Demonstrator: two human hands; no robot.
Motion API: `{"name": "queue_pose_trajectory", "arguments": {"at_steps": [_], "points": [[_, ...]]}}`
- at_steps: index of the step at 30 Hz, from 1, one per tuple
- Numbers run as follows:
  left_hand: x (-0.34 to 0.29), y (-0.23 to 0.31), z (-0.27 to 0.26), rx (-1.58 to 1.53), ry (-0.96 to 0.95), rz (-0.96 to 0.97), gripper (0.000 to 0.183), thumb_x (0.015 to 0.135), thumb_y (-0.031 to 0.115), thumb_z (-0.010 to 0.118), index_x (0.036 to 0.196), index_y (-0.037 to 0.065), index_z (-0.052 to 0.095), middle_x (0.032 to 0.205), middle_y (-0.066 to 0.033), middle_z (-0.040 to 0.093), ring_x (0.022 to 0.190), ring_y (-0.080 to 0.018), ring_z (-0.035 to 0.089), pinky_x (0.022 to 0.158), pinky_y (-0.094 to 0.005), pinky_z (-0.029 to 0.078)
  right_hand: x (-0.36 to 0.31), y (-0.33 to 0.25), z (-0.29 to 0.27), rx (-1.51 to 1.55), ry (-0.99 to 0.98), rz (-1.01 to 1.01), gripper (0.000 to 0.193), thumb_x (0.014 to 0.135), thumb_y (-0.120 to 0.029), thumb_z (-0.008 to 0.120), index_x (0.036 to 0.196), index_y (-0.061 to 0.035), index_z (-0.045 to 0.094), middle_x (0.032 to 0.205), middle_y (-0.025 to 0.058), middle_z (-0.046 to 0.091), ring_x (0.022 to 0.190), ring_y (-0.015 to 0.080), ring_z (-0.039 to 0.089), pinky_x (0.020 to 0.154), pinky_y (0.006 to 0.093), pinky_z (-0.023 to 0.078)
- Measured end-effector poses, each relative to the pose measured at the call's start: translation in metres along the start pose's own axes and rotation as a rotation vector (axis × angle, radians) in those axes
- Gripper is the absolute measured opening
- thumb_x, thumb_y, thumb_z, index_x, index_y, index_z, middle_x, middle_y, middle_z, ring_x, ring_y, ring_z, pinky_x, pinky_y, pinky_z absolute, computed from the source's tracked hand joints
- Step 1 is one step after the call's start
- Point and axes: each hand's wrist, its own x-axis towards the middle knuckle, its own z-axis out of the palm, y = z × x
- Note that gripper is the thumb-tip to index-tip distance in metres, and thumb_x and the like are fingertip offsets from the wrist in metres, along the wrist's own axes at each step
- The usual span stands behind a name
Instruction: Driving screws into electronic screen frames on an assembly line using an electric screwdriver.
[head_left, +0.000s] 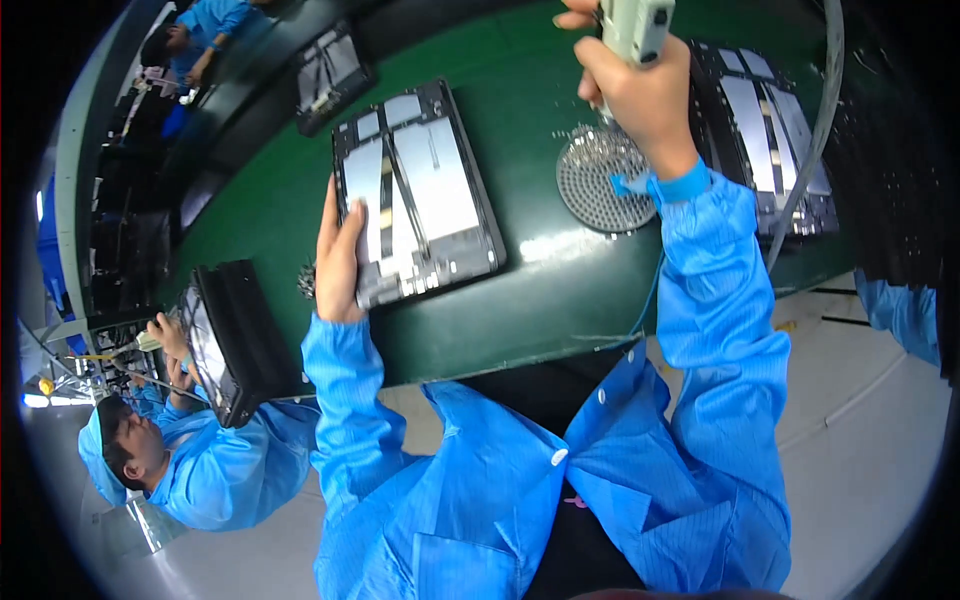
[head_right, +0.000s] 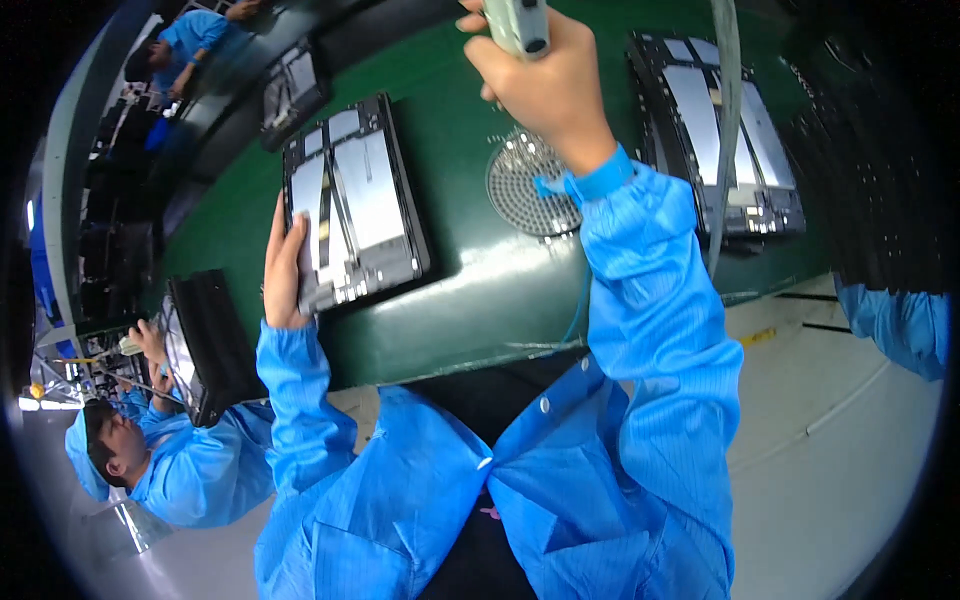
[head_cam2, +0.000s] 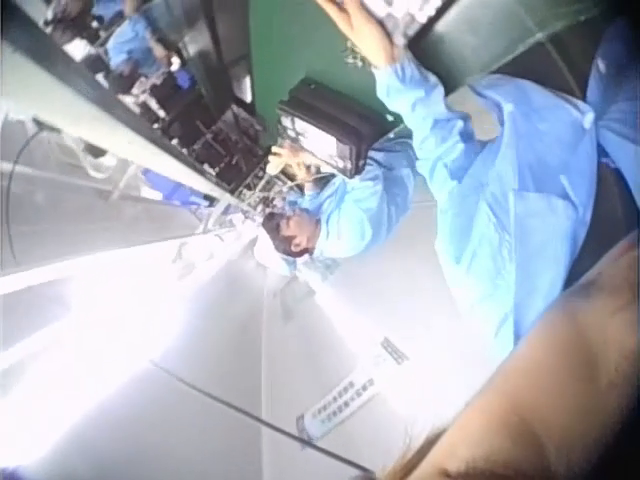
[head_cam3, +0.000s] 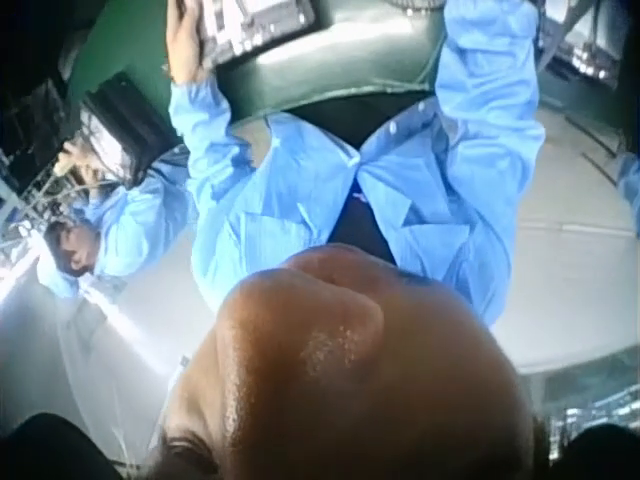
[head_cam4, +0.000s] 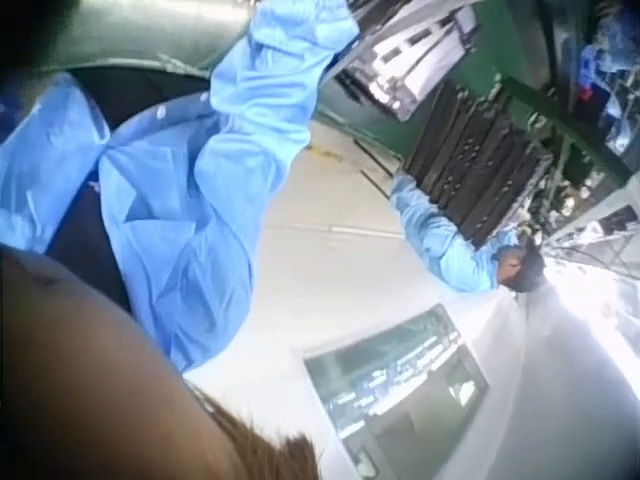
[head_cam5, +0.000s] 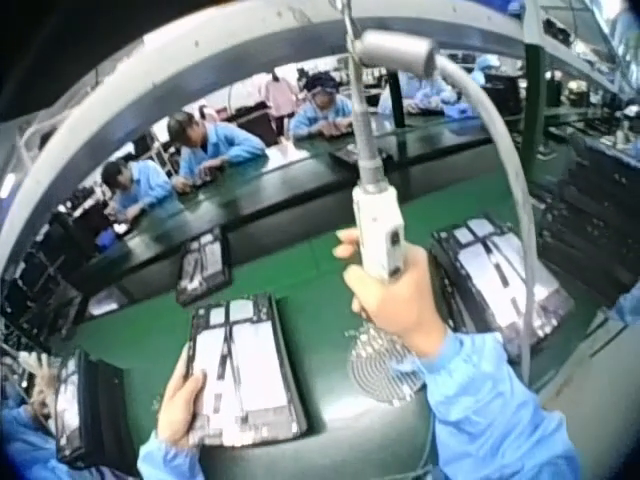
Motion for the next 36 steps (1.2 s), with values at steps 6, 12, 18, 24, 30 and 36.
{"name": "queue_pose_trajectory", "arguments": {"at_steps": [6, 12, 18, 24, 30, 36], "points": [[-0.071, -0.042, 0.024, 0.246, 0.042, -0.018, 0.062, 0.099, 0.01, 0.056, 0.155, 0.002, 0.029, 0.14, -0.0157, 0.054, 0.123, -0.0188, 0.052, 0.105, -0.0291, 0.039, -0.011, 0.004, 0.002, 0.02, -0.036, 0.09, 0.031, 0.081, 0.003, 0.059, 0.112, 0.0027, 0.066, 0.093, 0.0061, 0.07, 0.05, 0.0099, 0.058, 0.044, 0.0235, 0.045], [-0.093, -0.081, 0.047, 0.772, 0.178, 0.364, 0.059, 0.098, 0.017, 0.059, 0.15, -0.001, 0.037, 0.113, -0.0255, 0.058, 0.104, -0.0361, 0.06, 0.093, -0.0415, 0.047, -0.005, 0.017, -0.024, -0.153, -0.046, -0.041, 0.026, 0.087, -0.005, 0.06, 0.108, 0.0039, 0.072, 0.092, 0.0115, 0.073, 0.058, 0.0095, 0.058, 0.053, 0.0247, 0.044], [-0.112, -0.071, 0.043, 0.928, 0.152, 0.383, 0.058, 0.094, 0.021, 0.064, 0.144, -0.003, 0.046, 0.106, -0.0177, 0.058, 0.083, -0.0242, 0.058, 0.077, -0.0347, 0.051, -0.012, 0.014, -0.004, -0.049, -0.151, -0.105, 0.035, 0.085, -0.002, 0.057, 0.118, 0.004, 0.068, 0.106, 0.0135, 0.073, 0.057, 0.0086, 0.057, 0.05, 0.0249, 0.045], [-0.085, -0.023, -0.045, 1.033, 0.215, 0.524, 0.021, 0.086, 0.018, 0.074, 0.1, 0.001, 0.073, 0.093, -0.015, 0.066, 0.084, -0.0282, 0.066, 0.073, -0.0349, 0.054, -0.014, 0.006, -0.007, -0.086, -0.137, -0.076, 0.038, 0.083, -0.001, 0.057, 0.119, 0.0046, 0.067, 0.108, 0.0145, 0.072, 0.056, 0.0086, 0.055, 0.05, 0.0235, 0.045], [-0.027, 0.01, -0.149, 1.251, 0.227, 0.454, 0.021, 0.08, 0.018, 0.08, 0.097, 0.007, 0.076, 0.091, -0.0103, 0.067, 0.077, -0.0241, 0.064, 0.071, -0.0354, 0.053, -0.014, 0.01, 0.002, -0.071, -0.152, -0.07, 0.037, 0.083, -0.001, 0.057, 0.119, 0.0051, 0.067, 0.107, 0.0116, 0.072, 0.055, 0.0088, 0.056, 0.049, 0.0244, 0.045], [-0.001, 0.005, -0.16, 1.294, -0.03, 0.357, 0.019, 0.078, 0.016, 0.082, 0.092, 0.006, 0.074, 0.088, -0.0097, 0.061, 0.077, -0.0236, 0.062, 0.072, -0.0341, 0.053, -0.012, 0.006, 0.002, -0.055, -0.165, -0.052, 0.037, 0.083, -0.002, 0.057, 0.118, 0.0044, 0.067, 0.105, 0.0109, 0.072, 0.055, 0.0086, 0.055, 0.05, 0.024, 0.045]]}}
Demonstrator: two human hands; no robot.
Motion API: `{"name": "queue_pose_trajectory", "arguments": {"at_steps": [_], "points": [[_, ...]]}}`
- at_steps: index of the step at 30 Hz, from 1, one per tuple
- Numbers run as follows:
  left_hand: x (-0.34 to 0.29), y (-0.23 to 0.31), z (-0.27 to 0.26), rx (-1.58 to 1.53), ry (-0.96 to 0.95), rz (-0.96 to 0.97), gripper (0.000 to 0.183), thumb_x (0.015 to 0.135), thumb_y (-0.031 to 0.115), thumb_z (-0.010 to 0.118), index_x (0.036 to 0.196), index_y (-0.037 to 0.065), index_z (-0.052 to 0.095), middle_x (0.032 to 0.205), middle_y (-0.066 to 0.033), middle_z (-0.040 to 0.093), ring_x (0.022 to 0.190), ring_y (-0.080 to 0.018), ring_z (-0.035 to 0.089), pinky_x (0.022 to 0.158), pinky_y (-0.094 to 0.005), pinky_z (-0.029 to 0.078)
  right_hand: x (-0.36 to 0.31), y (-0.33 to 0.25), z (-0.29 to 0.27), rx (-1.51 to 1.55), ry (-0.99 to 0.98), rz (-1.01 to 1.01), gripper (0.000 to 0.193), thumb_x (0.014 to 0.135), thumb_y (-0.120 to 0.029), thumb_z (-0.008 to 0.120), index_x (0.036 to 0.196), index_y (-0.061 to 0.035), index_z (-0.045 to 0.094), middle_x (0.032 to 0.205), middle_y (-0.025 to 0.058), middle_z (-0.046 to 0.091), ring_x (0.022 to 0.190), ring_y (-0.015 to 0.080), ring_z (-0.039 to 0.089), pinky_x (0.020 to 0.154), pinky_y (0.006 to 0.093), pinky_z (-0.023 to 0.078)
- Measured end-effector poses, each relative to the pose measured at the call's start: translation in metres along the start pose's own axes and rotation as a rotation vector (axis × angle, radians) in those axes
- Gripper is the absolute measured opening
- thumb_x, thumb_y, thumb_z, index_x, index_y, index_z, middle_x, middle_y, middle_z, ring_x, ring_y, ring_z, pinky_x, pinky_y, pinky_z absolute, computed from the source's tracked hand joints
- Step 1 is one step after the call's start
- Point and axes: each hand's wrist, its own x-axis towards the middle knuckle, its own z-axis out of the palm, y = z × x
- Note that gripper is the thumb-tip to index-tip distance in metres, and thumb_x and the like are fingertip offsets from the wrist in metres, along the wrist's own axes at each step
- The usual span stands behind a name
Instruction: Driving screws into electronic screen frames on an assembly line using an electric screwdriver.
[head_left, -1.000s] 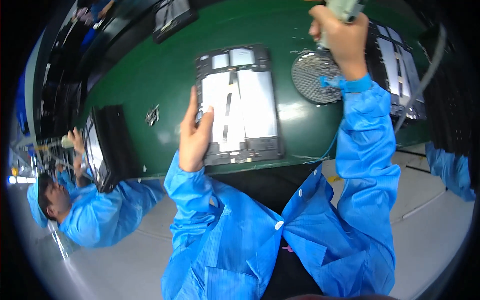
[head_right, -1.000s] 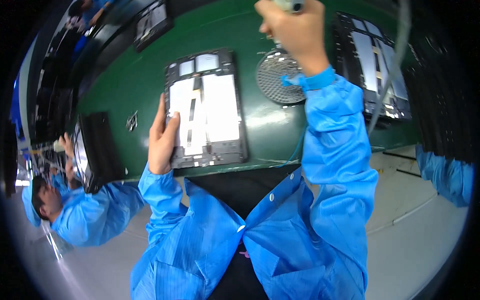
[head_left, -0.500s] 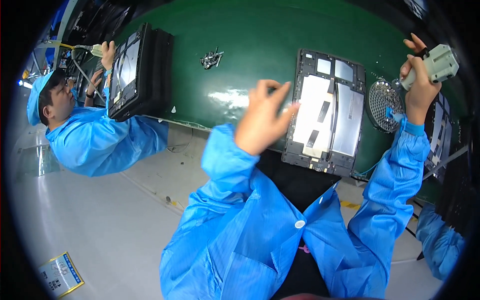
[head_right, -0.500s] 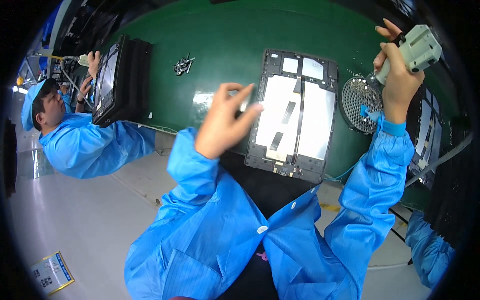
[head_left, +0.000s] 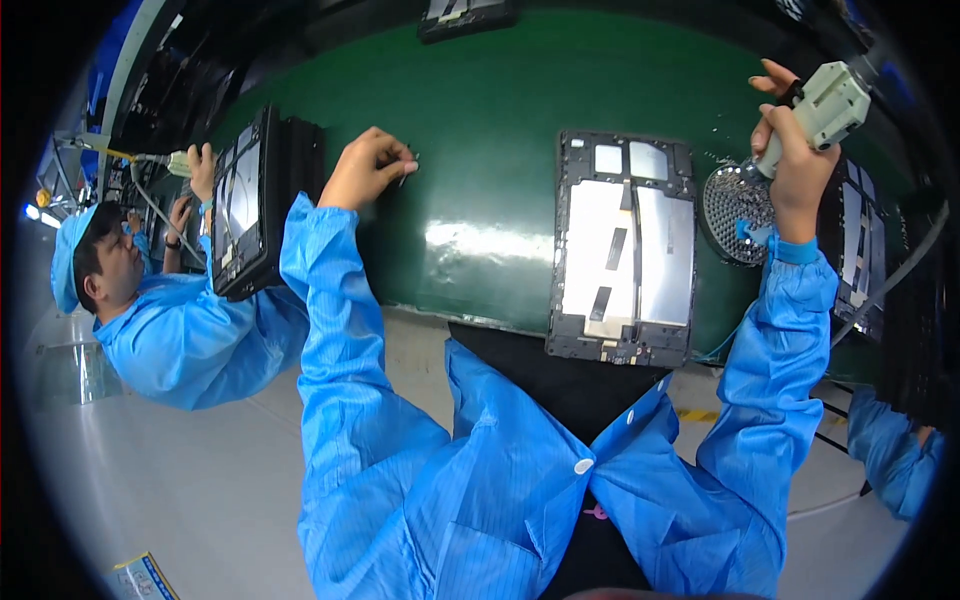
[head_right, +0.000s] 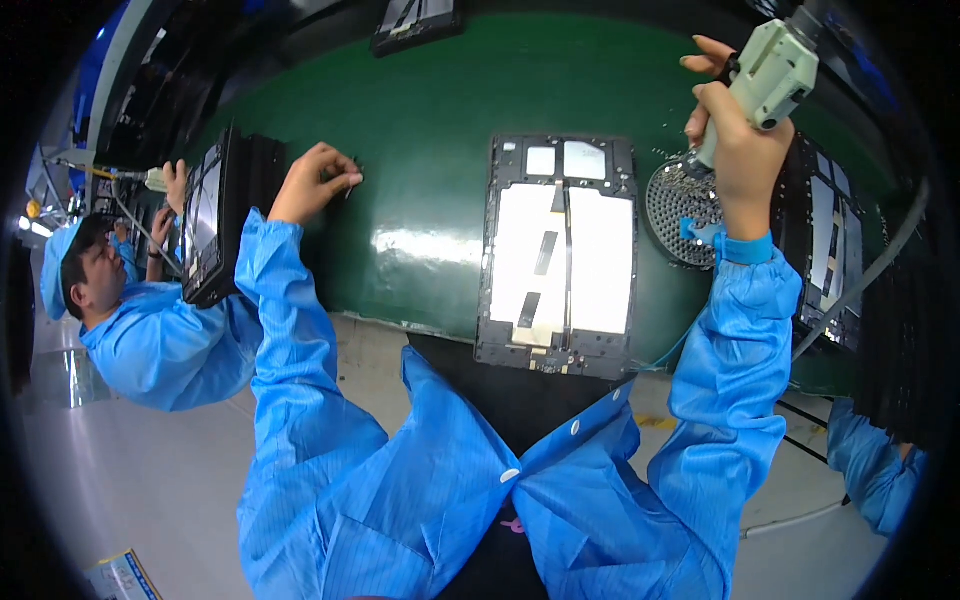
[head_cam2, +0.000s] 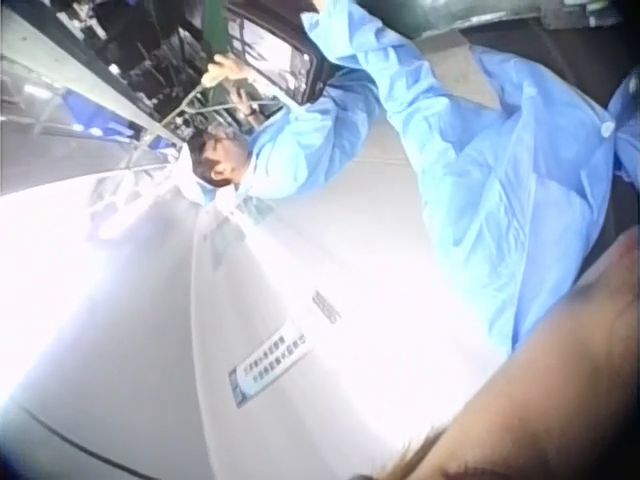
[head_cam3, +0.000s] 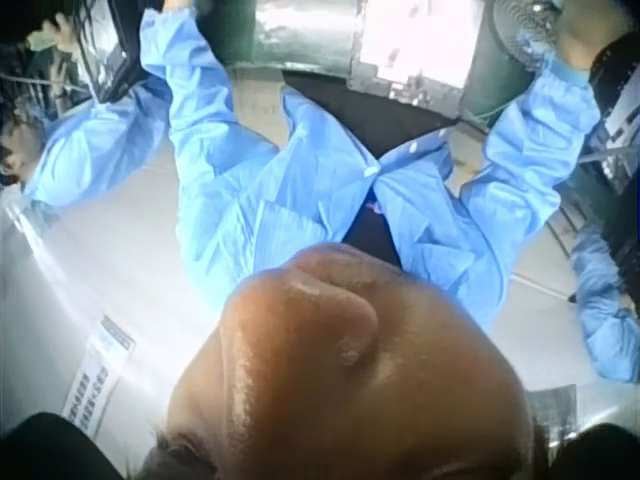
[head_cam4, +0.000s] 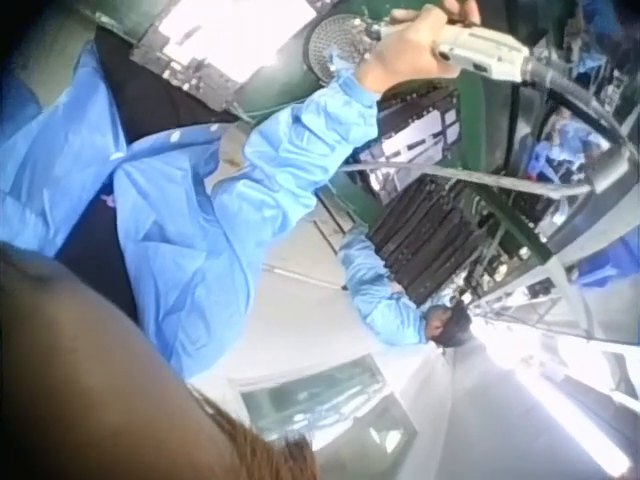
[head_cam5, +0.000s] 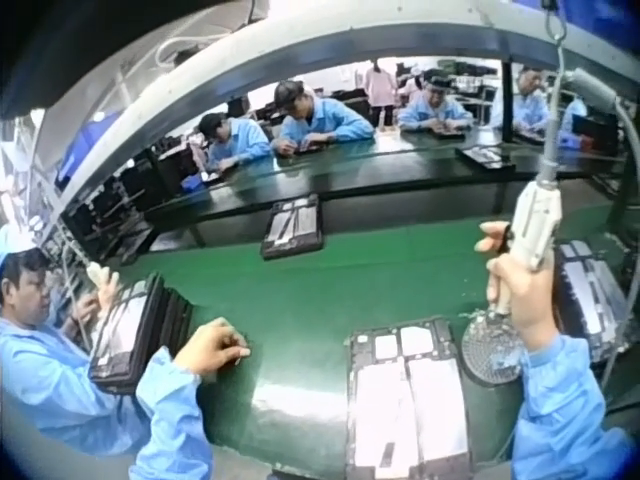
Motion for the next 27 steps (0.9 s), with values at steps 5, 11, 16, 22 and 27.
{"name": "queue_pose_trajectory", "arguments": {"at_steps": [5, 11, 16, 22, 27], "points": [[-0.01, 0.007, 0.004, -0.059, 0.062, 0.09, 0.017, 0.078, 0.011, 0.08, 0.085, 0.001, 0.069, 0.082, -0.0109, 0.061, 0.076, -0.0225, 0.063, 0.067, -0.0326, 0.051, -0.01, -0.007, 0.003, 0.061, 0.027, 0.121, 0.039, 0.079, 0.003, 0.055, 0.116, 0.0031, 0.066, 0.099, 0.0086, 0.068, 0.051, 0.009, 0.054, 0.045, 0.024, 0.043], [-0.028, 0.03, 0.002, -0.256, 0.287, -0.093, 0.017, 0.08, 0.003, 0.076, 0.096, 0.0, 0.07, 0.087, -0.0102, 0.07, 0.079, -0.0227, 0.069, 0.07, -0.0313, 0.053, -0.013, -0.009, -0.001, 0.102, 0.012, 0.145, 0.039, 0.079, 0.004, 0.053, 0.116, 0.0036, 0.065, 0.098, 0.0088, 0.068, 0.052, 0.0095, 0.057, 0.045, 0.0242, 0.045], [-0.024, 0.042, -0.008, 0.026, 0.501, 0.29, 0.02, 0.083, -0.003, 0.071, 0.102, 0.0, 0.068, 0.089, -0.0132, 0.068, 0.081, -0.0253, 0.068, 0.071, -0.0327, 0.053, -0.012, -0.009, 0.002, 0.115, 0.0, 0.15, 0.039, 0.079, 0.003, 0.052, 0.116, 0.0039, 0.065, 0.096, 0.0082, 0.067, 0.051, 0.0097, 0.057, 0.044, 0.0248, 0.045], [0.0, 0.093, 0.025, -0.294, 0.442, 0.165, 0.005, 0.093, -0.003, 0.061, 0.098, -0.002, 0.062, 0.084, -0.0124, 0.062, 0.071, -0.0207, 0.063, 0.063, -0.0322, 0.05, -0.015, -0.006, 0.0, 0.098, 0.009, 0.144, 0.038, 0.08, 0.003, 0.053, 0.116, 0.0034, 0.065, 0.095, 0.0071, 0.067, 0.05, 0.0093, 0.055, 0.044, 0.0243, 0.045], [0.065, 0.112, 0.072, -0.559, 0.315, 0.318, 0.011, 0.098, 0.006, 0.06, 0.104, -0.003, 0.063, 0.09, -0.0106, 0.066, 0.081, -0.0152, 0.066, 0.074, -0.026, 0.054, -0.008, -0.001, 0.003, 0.051, 0.014, 0.023, 0.025, 0.088, -0.008, 0.064, 0.112, -0.0023, 0.07, 0.088, 0.0041, 0.07, 0.051, 0.0082, 0.057, 0.044, 0.0236, 0.043]]}}
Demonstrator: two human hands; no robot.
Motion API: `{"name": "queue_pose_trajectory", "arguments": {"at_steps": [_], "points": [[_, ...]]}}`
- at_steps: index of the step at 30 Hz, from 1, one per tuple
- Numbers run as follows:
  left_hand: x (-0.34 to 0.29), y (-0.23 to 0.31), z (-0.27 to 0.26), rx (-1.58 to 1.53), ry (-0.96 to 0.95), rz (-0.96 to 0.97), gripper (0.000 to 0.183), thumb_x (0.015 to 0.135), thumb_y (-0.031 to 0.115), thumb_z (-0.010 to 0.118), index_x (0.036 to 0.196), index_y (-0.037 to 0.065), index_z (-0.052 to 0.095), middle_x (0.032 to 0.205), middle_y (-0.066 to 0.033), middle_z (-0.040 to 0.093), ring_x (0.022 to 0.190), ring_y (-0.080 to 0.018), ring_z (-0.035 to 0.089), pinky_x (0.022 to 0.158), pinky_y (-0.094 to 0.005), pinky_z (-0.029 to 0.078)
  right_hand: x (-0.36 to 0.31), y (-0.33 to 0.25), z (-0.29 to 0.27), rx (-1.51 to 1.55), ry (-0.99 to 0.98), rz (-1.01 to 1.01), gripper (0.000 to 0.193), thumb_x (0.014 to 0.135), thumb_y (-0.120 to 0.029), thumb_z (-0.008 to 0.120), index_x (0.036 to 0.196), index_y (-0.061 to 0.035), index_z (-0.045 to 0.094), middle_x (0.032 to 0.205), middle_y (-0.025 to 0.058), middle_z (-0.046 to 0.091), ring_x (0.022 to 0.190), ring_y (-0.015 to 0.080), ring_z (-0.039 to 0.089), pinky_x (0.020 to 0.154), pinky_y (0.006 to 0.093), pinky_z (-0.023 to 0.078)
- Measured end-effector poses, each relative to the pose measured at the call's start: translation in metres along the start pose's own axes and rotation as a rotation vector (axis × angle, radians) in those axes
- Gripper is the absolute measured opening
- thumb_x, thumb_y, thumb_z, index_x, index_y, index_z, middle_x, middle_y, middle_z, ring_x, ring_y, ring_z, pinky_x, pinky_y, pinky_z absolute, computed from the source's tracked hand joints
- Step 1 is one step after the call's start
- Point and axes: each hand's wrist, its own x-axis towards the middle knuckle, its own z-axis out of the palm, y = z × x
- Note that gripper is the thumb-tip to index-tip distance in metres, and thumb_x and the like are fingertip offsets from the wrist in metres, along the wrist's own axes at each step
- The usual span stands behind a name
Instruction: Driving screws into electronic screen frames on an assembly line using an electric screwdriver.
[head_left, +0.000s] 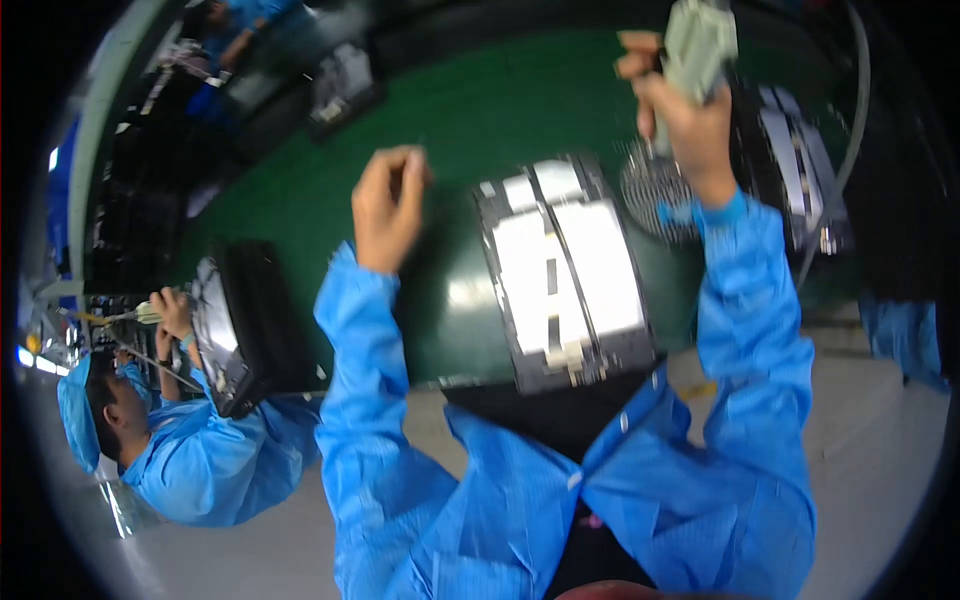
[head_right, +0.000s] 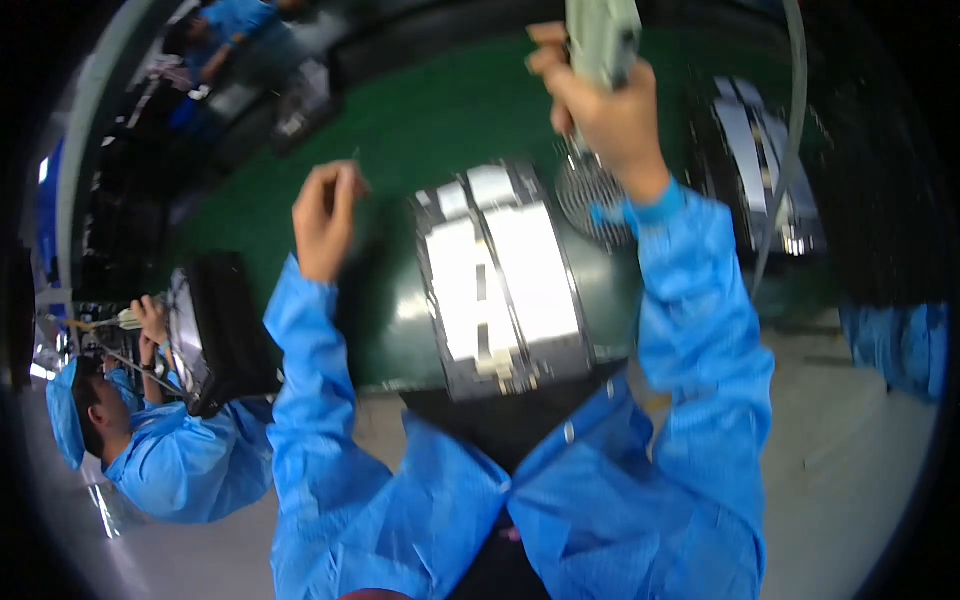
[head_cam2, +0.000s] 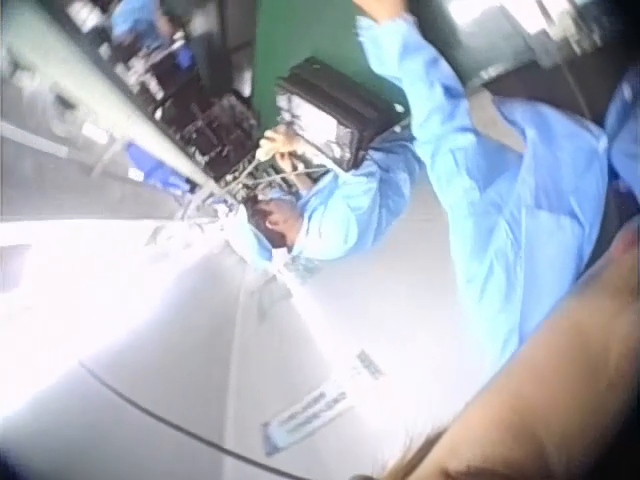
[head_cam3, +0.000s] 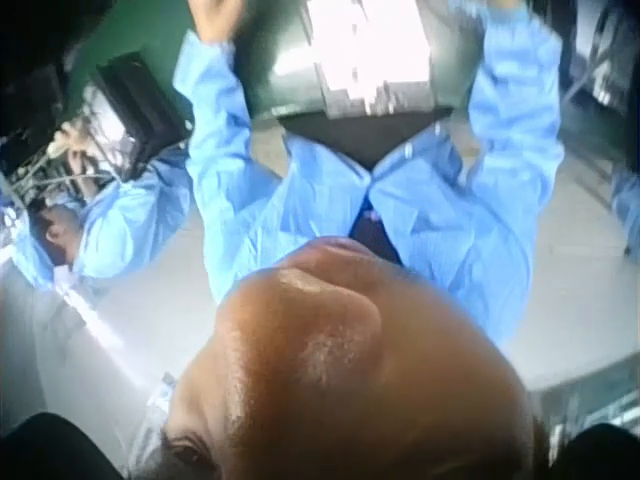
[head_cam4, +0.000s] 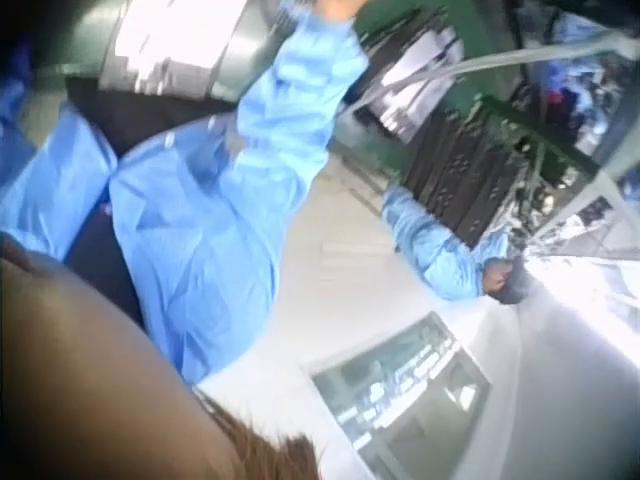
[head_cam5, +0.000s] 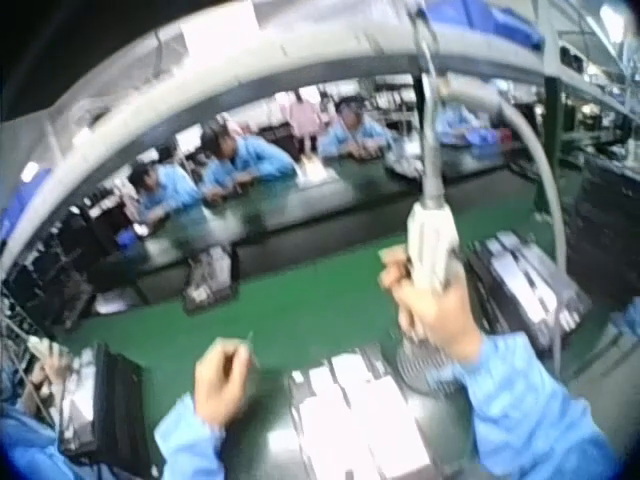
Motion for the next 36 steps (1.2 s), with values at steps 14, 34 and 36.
{"name": "queue_pose_trajectory", "arguments": {"at_steps": [14, 34, 36], "points": [[-0.004, -0.024, 0.021, -0.235, -0.364, -0.275, 0.017, 0.095, 0.012, 0.068, 0.106, -0.001, 0.073, 0.112, -0.0068, 0.066, 0.103, -0.0148, 0.062, 0.093, -0.0264, 0.047, -0.004, 0.005, 0.0, -0.005, 0.055, 0.084, 0.034, 0.081, 0.003, 0.055, 0.114, 0.0046, 0.065, 0.089, 0.0068, 0.069, 0.05, 0.0102, 0.055, 0.044, 0.023, 0.046], [-0.01, -0.012, 0.04, -0.205, -0.203, -0.379, 0.022, 0.09, 0.013, 0.074, 0.106, -0.001, 0.075, 0.104, -0.0066, 0.072, 0.096, -0.012, 0.064, 0.088, -0.0237, 0.048, -0.004, 0.004, -0.003, -0.073, 0.03, -0.008, 0.029, 0.086, -0.005, 0.056, 0.11, 0.0059, 0.067, 0.084, 0.0073, 0.07, 0.051, 0.0098, 0.058, 0.044, 0.0237, 0.047], [-0.011, -0.012, 0.04, -0.208, -0.208, -0.394, 0.022, 0.09, 0.013, 0.074, 0.107, -0.001, 0.075, 0.104, -0.0068, 0.072, 0.097, -0.012, 0.064, 0.089, -0.0243, 0.048, -0.005, 0.003, -0.002, -0.08, 0.02, 0.024, 0.028, 0.086, -0.005, 0.057, 0.109, 0.0058, 0.068, 0.081, 0.0071, 0.07, 0.049, 0.0099, 0.057, 0.043, 0.0239, 0.046]]}}
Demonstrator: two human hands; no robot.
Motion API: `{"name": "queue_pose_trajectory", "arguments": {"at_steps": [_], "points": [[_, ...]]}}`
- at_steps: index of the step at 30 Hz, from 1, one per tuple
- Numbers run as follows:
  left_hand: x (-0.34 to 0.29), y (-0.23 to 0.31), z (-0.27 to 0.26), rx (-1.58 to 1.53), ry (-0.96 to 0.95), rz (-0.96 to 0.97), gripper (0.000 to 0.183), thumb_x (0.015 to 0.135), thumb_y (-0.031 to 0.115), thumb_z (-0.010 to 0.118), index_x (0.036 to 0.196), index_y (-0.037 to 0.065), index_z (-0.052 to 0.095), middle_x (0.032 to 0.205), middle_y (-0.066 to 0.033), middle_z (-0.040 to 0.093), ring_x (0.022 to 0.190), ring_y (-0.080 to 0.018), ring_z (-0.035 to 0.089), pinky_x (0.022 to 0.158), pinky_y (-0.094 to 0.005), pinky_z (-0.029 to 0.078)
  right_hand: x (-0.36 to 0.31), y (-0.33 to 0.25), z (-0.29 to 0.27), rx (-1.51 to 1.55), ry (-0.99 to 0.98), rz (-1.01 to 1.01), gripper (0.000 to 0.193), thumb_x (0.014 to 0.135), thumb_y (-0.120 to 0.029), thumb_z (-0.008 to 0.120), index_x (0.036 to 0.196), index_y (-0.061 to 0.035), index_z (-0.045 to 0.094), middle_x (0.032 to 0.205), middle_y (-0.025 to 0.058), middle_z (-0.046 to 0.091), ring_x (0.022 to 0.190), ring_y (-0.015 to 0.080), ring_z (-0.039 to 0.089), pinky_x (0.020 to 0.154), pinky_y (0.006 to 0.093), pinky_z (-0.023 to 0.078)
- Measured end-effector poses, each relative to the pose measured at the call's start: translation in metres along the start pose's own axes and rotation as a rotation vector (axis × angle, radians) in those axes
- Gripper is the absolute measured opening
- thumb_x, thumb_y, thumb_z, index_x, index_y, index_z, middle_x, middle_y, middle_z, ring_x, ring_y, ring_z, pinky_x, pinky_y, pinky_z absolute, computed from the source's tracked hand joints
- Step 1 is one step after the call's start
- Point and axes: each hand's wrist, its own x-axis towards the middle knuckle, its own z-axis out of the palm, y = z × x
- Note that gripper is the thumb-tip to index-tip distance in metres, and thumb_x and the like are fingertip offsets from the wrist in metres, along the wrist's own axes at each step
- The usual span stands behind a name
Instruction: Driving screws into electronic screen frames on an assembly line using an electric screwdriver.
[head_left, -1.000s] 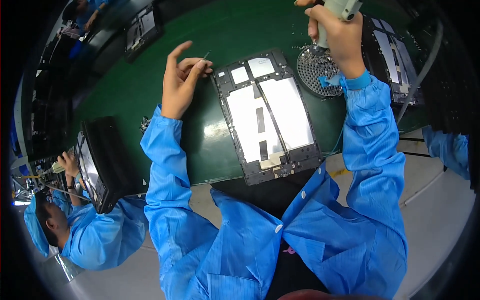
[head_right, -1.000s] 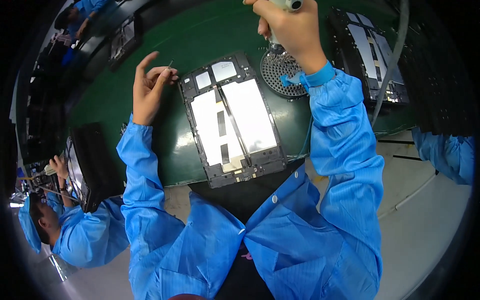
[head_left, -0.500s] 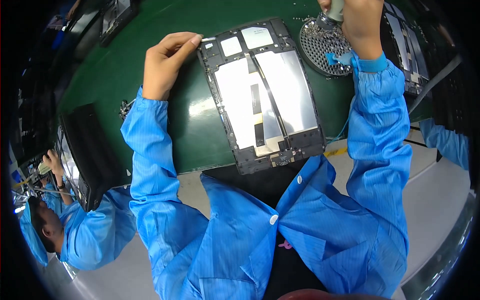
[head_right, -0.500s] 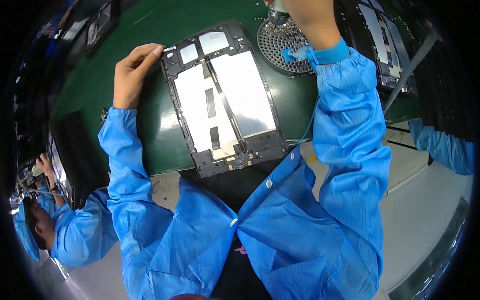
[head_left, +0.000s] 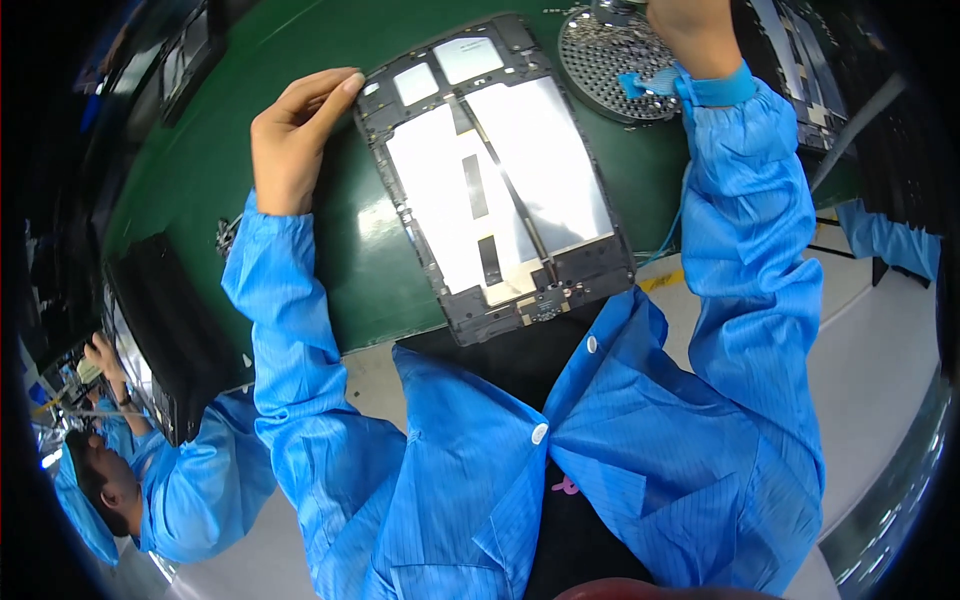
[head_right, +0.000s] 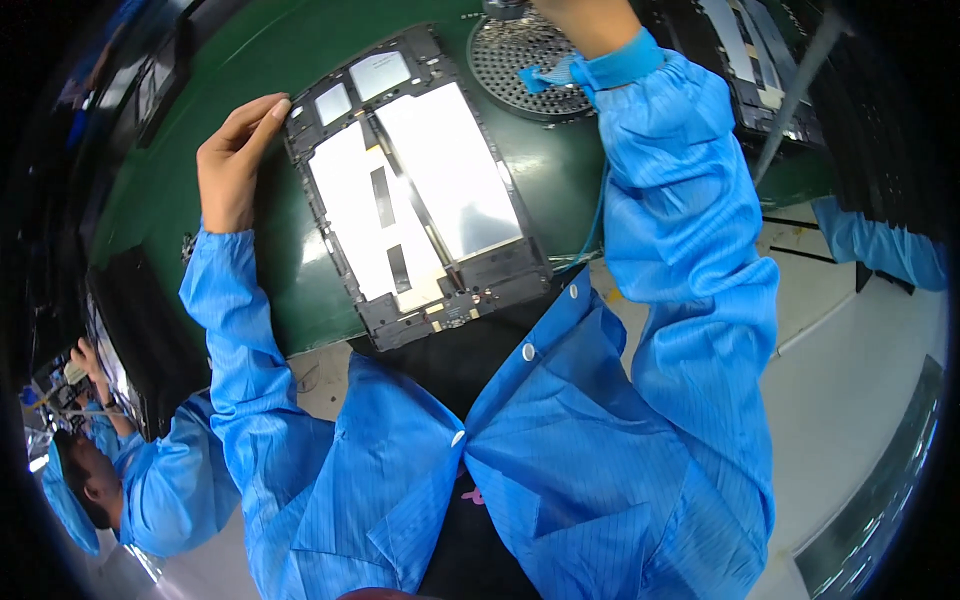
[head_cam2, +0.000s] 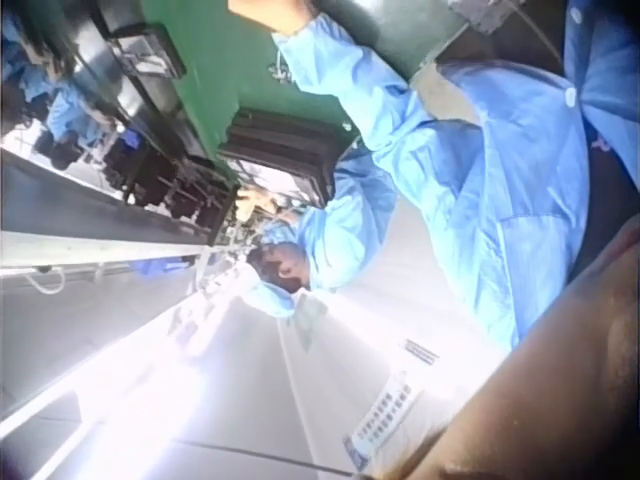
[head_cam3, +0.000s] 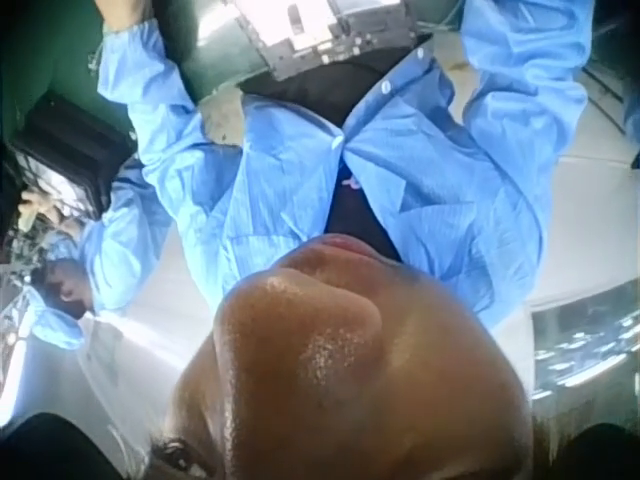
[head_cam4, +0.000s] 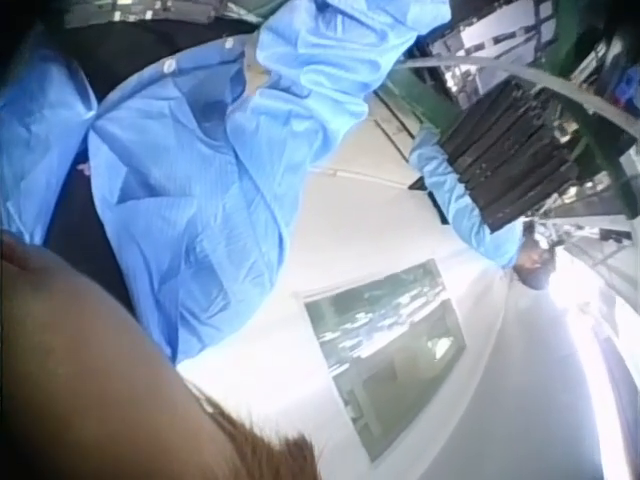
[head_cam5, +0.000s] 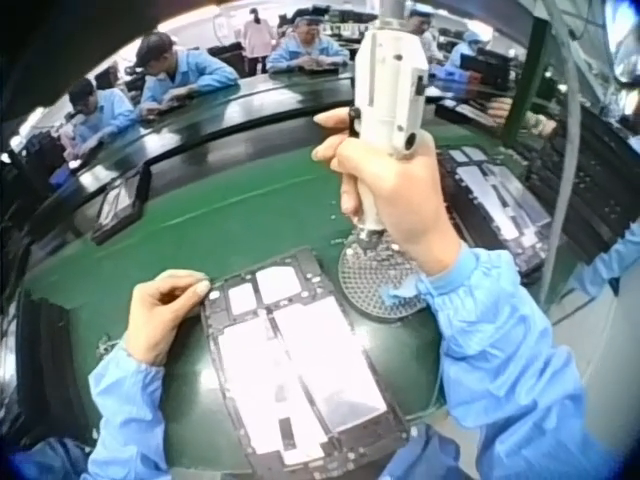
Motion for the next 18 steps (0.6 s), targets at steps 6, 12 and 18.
{"name": "queue_pose_trajectory", "arguments": {"at_steps": [6, 12, 18], "points": [[0.001, 0.002, -0.007, 0.107, -0.058, 0.001, 0.024, 0.093, 0.015, 0.071, 0.11, -0.002, 0.073, 0.103, -0.0071, 0.072, 0.098, -0.0123, 0.063, 0.091, -0.0246, 0.047, -0.004, 0.011, -0.019, 0.176, -0.114, 0.032, 0.015, 0.089, -0.005, 0.061, 0.099, 0.0042, 0.066, 0.088, 0.0145, 0.073, 0.045, 0.011, 0.057, 0.04, 0.0252, 0.045], [0.001, 0.0, -0.007, 0.085, -0.049, -0.035, 0.026, 0.094, 0.017, 0.07, 0.112, -0.001, 0.072, 0.105, -0.0074, 0.072, 0.099, -0.0136, 0.064, 0.093, -0.0255, 0.047, -0.013, 0.002, -0.028, 0.082, -0.107, 0.074, 0.013, 0.089, -0.009, 0.063, 0.086, 0.003, 0.068, 0.061, 0.005, 0.061, 0.043, 0.0108, 0.053, 0.04, 0.0243, 0.041], [-0.005, 0.002, -0.006, 0.068, -0.016, -0.068, 0.025, 0.094, 0.017, 0.07, 0.112, 0.0, 0.073, 0.106, -0.0079, 0.072, 0.099, -0.0138, 0.064, 0.093, -0.0255, 0.047, -0.012, 0.014, -0.035, 0.052, -0.042, 0.078, 0.014, 0.087, -0.009, 0.064, 0.085, 0.0034, 0.068, 0.058, 0.0046, 0.059, 0.043, 0.0109, 0.052, 0.041, 0.0237, 0.04]]}}
